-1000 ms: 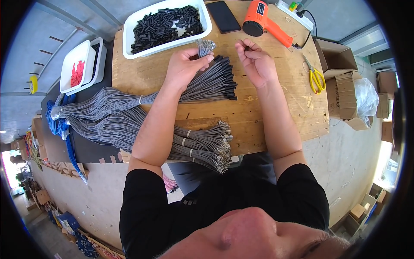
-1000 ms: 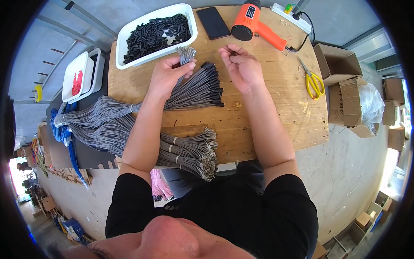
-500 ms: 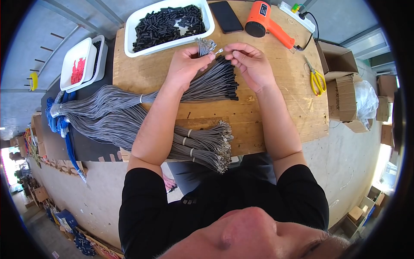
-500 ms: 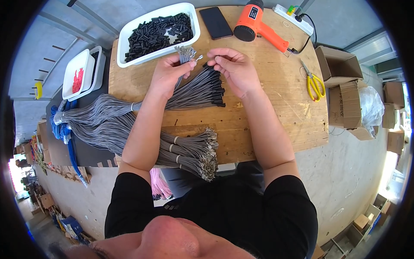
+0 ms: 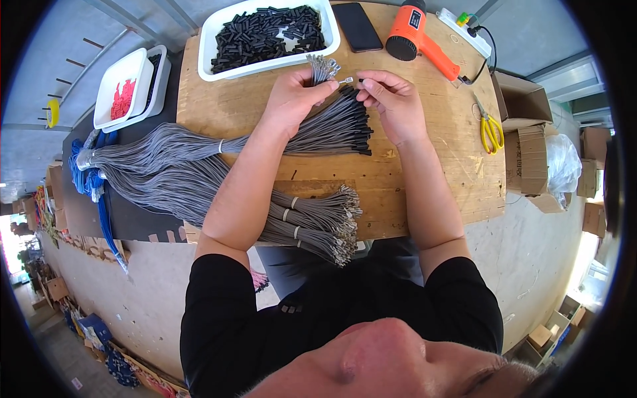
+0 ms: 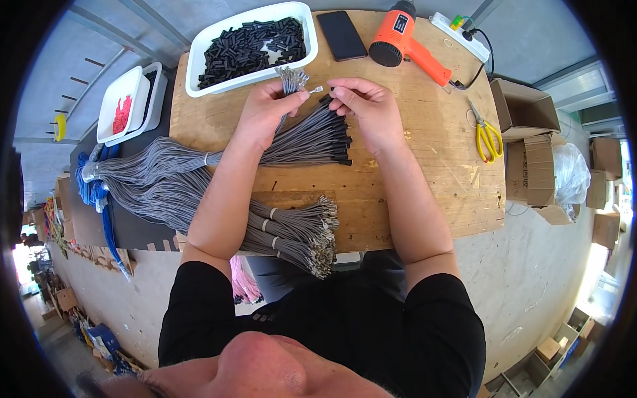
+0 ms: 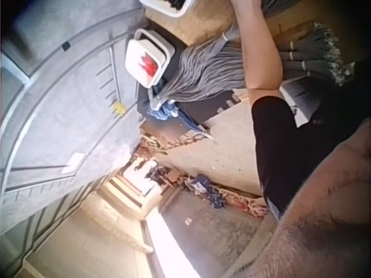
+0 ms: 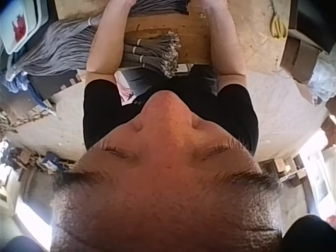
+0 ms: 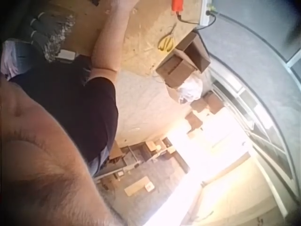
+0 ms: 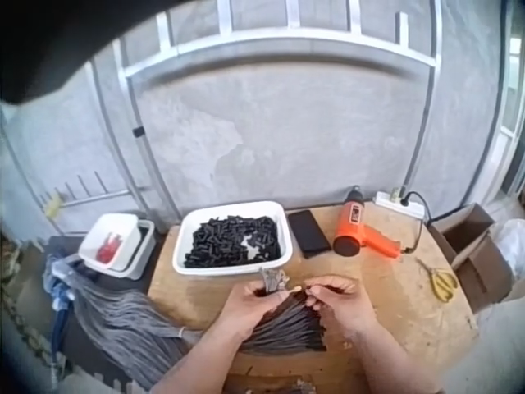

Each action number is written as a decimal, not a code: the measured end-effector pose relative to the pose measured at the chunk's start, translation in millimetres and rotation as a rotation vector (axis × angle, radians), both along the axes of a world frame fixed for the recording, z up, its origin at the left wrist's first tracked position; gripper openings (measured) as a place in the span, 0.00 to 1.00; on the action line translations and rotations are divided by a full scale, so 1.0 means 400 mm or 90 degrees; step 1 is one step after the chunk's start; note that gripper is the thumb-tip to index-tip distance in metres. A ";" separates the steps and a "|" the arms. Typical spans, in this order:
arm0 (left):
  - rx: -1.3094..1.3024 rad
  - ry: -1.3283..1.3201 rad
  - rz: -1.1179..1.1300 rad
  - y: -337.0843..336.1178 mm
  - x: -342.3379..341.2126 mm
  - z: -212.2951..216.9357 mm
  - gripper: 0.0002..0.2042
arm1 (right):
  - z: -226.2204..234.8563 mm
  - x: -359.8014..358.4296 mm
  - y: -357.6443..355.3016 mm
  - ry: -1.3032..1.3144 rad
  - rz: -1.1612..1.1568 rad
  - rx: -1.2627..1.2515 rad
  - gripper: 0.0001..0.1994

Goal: Manually inserting heat shrink tubing onto wire terminals for a wiring harness assembly.

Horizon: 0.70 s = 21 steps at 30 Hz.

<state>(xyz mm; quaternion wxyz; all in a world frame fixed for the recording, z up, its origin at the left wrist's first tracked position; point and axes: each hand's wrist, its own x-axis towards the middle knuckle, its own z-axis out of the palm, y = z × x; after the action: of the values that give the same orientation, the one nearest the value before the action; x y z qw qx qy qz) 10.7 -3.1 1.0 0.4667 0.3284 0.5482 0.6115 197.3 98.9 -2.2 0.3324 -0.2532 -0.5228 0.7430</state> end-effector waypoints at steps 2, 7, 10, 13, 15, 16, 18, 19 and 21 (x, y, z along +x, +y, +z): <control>0.022 0.015 -0.004 0.001 -0.005 -0.012 0.08 | 0.001 -0.004 -0.005 0.041 -0.001 0.000 0.08; 0.025 0.015 -0.011 0.001 0.000 -0.008 0.07 | 0.006 -0.006 -0.008 0.032 -0.028 -0.036 0.08; 0.026 0.014 -0.014 0.000 0.000 -0.006 0.07 | 0.005 -0.007 -0.007 0.031 -0.028 -0.037 0.08; 0.025 0.017 -0.015 -0.001 -0.001 -0.006 0.07 | 0.008 -0.008 -0.011 0.024 -0.024 -0.025 0.08; 0.027 0.019 -0.018 -0.002 0.001 -0.004 0.06 | 0.006 -0.008 -0.011 0.025 -0.022 -0.021 0.09; 0.030 0.032 -0.019 -0.003 0.004 0.001 0.06 | 0.005 -0.008 -0.011 0.028 -0.020 -0.016 0.09; 0.034 0.045 -0.019 -0.002 0.006 0.003 0.06 | -0.001 -0.010 -0.011 0.039 -0.030 -0.014 0.09; 0.029 0.049 -0.023 -0.002 0.007 0.002 0.06 | -0.003 -0.011 -0.012 0.052 -0.038 -0.012 0.09; 0.024 0.053 -0.027 -0.003 0.006 0.003 0.07 | -0.003 -0.014 -0.012 0.054 -0.042 -0.002 0.09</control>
<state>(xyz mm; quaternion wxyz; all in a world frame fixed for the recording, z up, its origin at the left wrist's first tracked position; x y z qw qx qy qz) 13.1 -4.5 2.2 0.4501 0.3736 0.5485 0.5975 191.8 94.0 -3.4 0.3782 -0.2391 -0.4985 0.7425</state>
